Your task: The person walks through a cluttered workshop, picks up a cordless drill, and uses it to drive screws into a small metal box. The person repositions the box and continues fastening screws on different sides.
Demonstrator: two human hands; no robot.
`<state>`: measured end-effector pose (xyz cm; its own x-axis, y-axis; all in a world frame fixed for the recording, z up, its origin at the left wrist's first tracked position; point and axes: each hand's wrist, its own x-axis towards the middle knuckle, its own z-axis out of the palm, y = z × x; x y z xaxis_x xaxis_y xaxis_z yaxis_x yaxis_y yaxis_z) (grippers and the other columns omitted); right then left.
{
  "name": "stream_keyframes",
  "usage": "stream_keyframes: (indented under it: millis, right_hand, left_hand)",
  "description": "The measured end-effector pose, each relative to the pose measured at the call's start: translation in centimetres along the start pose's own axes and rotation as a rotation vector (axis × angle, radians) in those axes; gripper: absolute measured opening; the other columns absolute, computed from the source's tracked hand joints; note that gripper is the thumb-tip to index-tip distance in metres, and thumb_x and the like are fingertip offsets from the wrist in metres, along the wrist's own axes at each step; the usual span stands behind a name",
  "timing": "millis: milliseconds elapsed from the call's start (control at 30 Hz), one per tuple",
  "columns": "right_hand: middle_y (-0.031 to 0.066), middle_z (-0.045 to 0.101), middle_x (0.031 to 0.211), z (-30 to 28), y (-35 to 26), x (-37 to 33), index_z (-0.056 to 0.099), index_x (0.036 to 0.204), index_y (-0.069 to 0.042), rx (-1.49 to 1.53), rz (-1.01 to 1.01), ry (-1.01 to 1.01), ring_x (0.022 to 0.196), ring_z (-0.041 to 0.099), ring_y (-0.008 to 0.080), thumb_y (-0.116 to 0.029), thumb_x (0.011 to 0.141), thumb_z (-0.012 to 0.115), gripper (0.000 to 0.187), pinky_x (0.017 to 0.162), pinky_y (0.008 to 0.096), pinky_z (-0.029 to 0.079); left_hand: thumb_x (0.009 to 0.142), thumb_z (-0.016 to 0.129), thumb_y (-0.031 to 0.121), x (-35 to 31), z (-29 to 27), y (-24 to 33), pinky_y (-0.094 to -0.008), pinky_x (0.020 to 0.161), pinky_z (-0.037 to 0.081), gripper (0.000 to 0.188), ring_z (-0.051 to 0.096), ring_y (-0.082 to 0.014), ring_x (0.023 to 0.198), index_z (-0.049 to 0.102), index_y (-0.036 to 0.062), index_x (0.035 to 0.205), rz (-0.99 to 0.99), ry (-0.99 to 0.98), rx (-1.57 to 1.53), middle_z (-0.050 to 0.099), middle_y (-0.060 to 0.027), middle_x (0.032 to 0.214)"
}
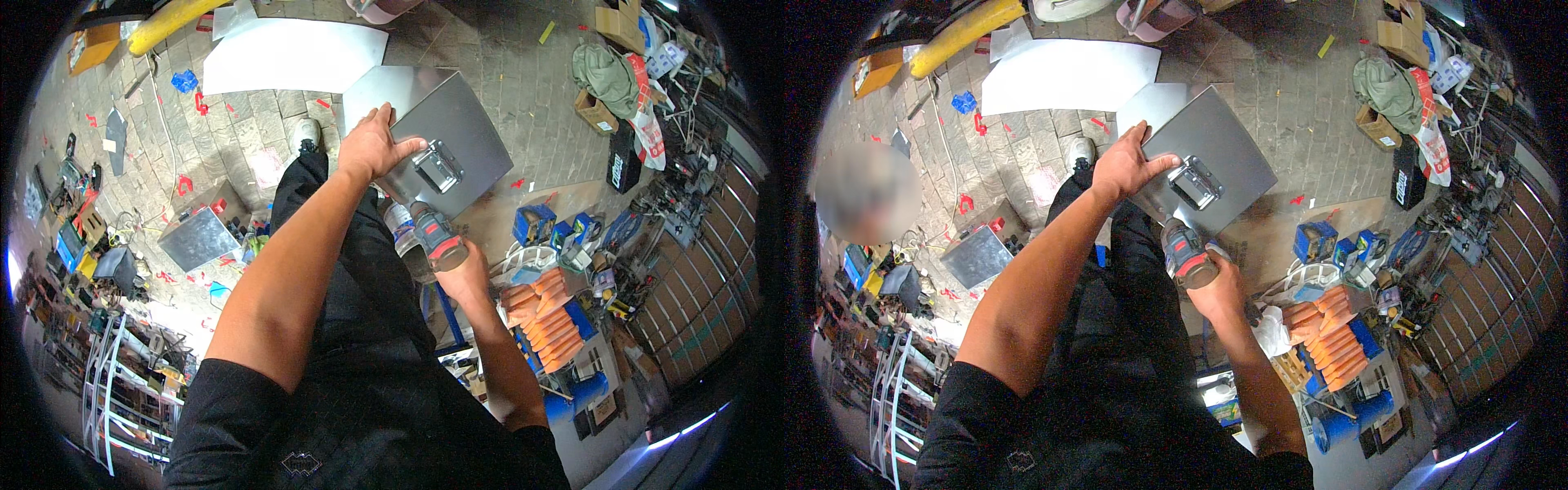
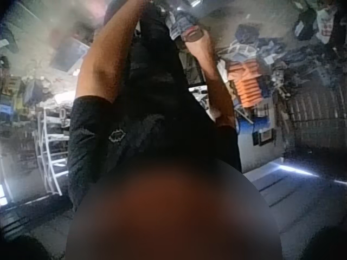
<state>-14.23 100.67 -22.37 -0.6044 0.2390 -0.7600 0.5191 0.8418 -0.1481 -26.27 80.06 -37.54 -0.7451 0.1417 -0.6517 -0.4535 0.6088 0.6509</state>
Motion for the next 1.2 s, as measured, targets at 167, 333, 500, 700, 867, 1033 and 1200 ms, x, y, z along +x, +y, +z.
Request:
stream_keyframes:
  millis: [167,333,500,700,867,1033,1200]
  right_hand:
    - [0.0229,0.074,0.098,-0.6,-0.6,0.2,0.071,0.105,-0.005,-0.079,0.006,-0.013,0.096,0.070,0.0434,-0.029,0.074,0.084,0.041,0.084,0.0485,0.055]
    - [0.0232,0.073,0.097,-1.1,-1.0,0.2,0.071,0.106,-0.005,-0.051,0.008,-0.060,0.096,0.070,0.0430,-0.027,0.075,0.083,0.040,0.083,0.0487,0.055]
    - [0.0235,0.073,0.098,-0.5,-0.7,0.1,0.071,0.106,-0.004,-0.021,0.000,-0.038,0.096,0.071,0.0425,-0.026,0.076,0.081,0.038,0.083,0.0483,0.055]
    - [0.0226,0.072,0.117,-0.5,-0.5,0.3,0.071,0.122,-0.009,-0.004,0.124,-0.120,0.110,0.068,0.0426,-0.038,0.072,0.086,0.060,0.096,0.0478,0.054]
    - [0.0217,0.073,0.113,-0.6,-0.6,0.3,0.072,0.120,-0.009,-0.028,0.080,-0.119,0.106,0.069,0.0429,-0.040,0.072,0.085,0.058,0.092,0.0499,0.054]
    - [0.0220,0.074,0.106,-0.5,-0.5,-0.1,0.071,0.118,-0.009,-0.076,0.027,-0.097,0.101,0.069,0.0447,-0.041,0.074,0.083,0.055,0.088,0.0522,0.054]
    - [0.0242,0.073,0.101,-0.2,-0.2,-0.5,0.071,0.118,-0.008,-0.083,-0.067,-0.013,0.097,0.069,0.0466,-0.042,0.074,0.081,0.057,0.085,0.0546,0.054]
  left_hand:
    - [0.075,0.077,0.072,0.1,0.0,0.0,-0.0423,0.109,0.047,0.115,0.057,-0.0386,0.131,0.042,-0.0101,0.148,0.005,0.000,0.003,0.058,-0.0273,0.140]
    - [0.075,0.077,0.072,0.2,0.2,-0.2,-0.0440,0.105,0.048,0.105,0.060,-0.0388,0.125,0.047,-0.0054,0.139,0.030,0.033,0.006,0.061,-0.0247,0.132]
    - [0.075,0.077,0.072,0.2,0.2,0.0,-0.0430,0.107,0.048,0.113,0.058,-0.0387,0.129,0.043,-0.0074,0.148,0.012,0.019,0.022,0.058,-0.0246,0.140]
    - [0.074,0.078,0.072,0.1,0.0,0.1,-0.0426,0.107,0.047,0.114,0.057,-0.0384,0.130,0.042,-0.0079,0.148,-0.011,-0.015,0.006,0.058,-0.0239,0.140]
    - [0.075,0.078,0.070,0.0,0.9,-0.5,-0.0474,0.098,0.050,0.087,0.062,-0.0411,0.116,0.057,0.0000,0.123,0.070,0.129,-0.028,0.065,-0.0229,0.116]
    - [0.074,0.078,0.070,0.5,1.1,-0.9,-0.0487,0.096,0.050,0.088,0.062,-0.0426,0.114,0.057,-0.0015,0.122,0.095,0.129,-0.051,0.065,-0.0246,0.115]
    - [0.074,0.078,0.071,0.3,0.7,-0.6,-0.0490,0.097,0.050,0.090,0.061,-0.0426,0.115,0.056,-0.0020,0.123,0.106,0.123,-0.036,0.065,-0.0247,0.116]
